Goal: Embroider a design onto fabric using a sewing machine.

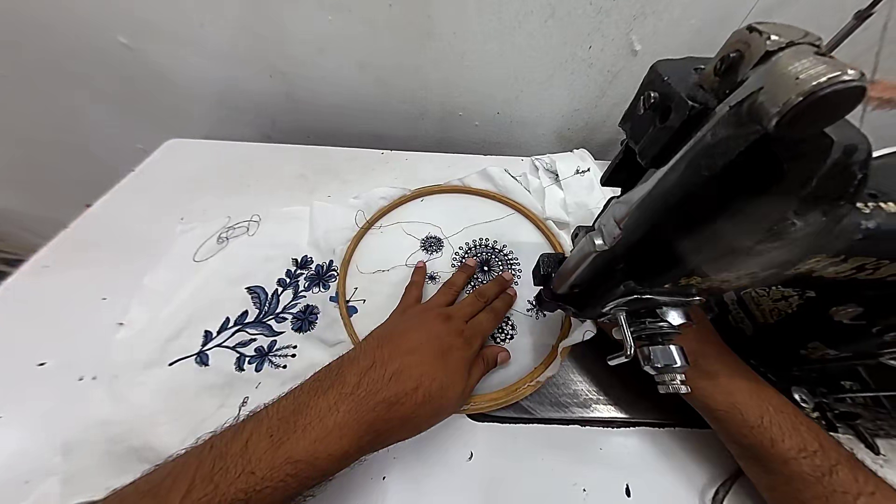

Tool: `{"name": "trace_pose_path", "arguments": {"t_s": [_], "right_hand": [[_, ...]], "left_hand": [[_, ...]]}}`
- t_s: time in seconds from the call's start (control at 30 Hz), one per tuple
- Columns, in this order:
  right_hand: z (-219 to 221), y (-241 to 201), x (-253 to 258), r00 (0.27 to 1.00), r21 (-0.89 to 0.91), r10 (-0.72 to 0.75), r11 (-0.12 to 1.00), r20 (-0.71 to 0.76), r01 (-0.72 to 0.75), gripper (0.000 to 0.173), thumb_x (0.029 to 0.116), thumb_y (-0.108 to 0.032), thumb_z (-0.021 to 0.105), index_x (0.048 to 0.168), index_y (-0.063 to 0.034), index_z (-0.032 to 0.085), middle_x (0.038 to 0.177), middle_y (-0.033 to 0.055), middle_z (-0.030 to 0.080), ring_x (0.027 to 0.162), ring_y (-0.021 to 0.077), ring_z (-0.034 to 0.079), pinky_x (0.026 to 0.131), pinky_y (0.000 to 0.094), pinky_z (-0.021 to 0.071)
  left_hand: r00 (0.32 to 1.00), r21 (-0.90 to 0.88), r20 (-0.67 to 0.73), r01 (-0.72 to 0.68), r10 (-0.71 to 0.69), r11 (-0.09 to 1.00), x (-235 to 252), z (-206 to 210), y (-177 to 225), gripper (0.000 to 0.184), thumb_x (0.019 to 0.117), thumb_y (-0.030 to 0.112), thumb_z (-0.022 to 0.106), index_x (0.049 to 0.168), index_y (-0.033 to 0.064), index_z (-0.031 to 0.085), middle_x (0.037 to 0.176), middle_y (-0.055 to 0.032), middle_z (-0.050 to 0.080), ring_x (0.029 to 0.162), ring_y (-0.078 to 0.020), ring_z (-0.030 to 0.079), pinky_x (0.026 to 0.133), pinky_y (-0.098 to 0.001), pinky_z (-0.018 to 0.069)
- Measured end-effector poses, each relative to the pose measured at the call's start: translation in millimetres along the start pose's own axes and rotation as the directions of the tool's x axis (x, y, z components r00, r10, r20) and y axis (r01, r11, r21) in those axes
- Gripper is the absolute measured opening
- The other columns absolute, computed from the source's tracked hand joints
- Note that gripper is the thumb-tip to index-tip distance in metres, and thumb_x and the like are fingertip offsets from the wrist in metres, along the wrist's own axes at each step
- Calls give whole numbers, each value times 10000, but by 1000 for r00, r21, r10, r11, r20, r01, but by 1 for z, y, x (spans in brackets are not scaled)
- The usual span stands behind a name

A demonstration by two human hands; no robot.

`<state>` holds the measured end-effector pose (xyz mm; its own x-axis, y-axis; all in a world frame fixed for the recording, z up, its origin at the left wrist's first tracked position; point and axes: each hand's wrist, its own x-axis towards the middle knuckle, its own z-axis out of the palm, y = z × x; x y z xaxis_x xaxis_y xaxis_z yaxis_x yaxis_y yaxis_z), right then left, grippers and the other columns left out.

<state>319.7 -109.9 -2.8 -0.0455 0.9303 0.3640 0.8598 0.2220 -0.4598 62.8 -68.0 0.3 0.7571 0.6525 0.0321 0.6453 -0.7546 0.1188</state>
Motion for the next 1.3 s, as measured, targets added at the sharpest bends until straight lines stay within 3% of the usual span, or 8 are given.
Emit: {"name": "trace_pose_path", "arguments": {"t_s": [0.23,0.3,0.4,0.57,0.73,0.9,1.13,1.3], "right_hand": [[-1,1,0,1000,22,12,1000,-3,-11,183,855,-75,663,1024,-6,671,907,81,658,861,52,626,802,194,483],[0,0,-1,1000,-25,-22,999,-14,22,195,837,-61,654,1015,14,681,920,118,673,888,110,643,831,234,488],[-3,-8,-1,997,-74,57,996,52,-53,160,826,22,697,978,70,695,896,200,685,860,253,669,816,387,516],[-1,-6,-1,995,-2,90,996,31,-90,174,812,31,710,984,45,686,892,163,672,854,201,643,809,359,506],[2,-4,1,998,-9,62,998,20,-61,180,819,44,711,994,82,690,917,207,683,865,256,661,825,396,515],[0,-5,0,999,9,35,999,-2,-35,159,829,-27,697,977,29,682,859,115,663,827,115,630,787,255,493],[-2,-3,-1,1000,-22,16,1000,19,-15,170,844,-26,675,1001,36,690,927,144,688,900,156,654,836,281,496],[-3,-8,1,994,-22,100,995,45,-99,153,859,-5,681,1002,50,680,915,151,679,875,166,648,821,300,500]], "left_hand": [[1000,-6,-1,-7,7,1000,1,0,-1,603,1084,503,286,1560,176,459,1656,19,367,1557,-289,274,1158,-757,197],[1000,-6,1,-2,2,1000,0,-1,-1,604,1083,501,290,1566,177,452,1654,23,371,1554,-289,280,1155,-759,202],[1000,-6,26,10,-10,1000,-1,-3,-1,607,1083,497,294,1576,174,437,1661,22,357,1561,-296,260,1145,-772,197],[1000,-5,15,4,-4,1000,-1,-2,-2,610,1081,500,294,1575,173,438,1660,24,359,1559,-294,265,1145,-774,197],[1000,-5,9,6,-6,1000,1,-1,-4,614,1083,504,284,1584,177,425,1663,32,354,1562,-286,259,1143,-778,194],[1000,-9,28,5,-5,1000,0,-3,-1,607,1084,490,296,1582,169,425,1665,25,350,1563,-296,255,1141,-782,189],[1000,-15,0,3,-3,1000,2,0,-2,605,1084,487,297,1579,167,431,1661,19,359,1560,-295,261,1140,-783,189],[1000,-18,-9,6,-6,1000,2,0,-2,607,1082,488,302,1579,165,433,1656,20,369,1556,-290,276,1143,-778,189]]}}
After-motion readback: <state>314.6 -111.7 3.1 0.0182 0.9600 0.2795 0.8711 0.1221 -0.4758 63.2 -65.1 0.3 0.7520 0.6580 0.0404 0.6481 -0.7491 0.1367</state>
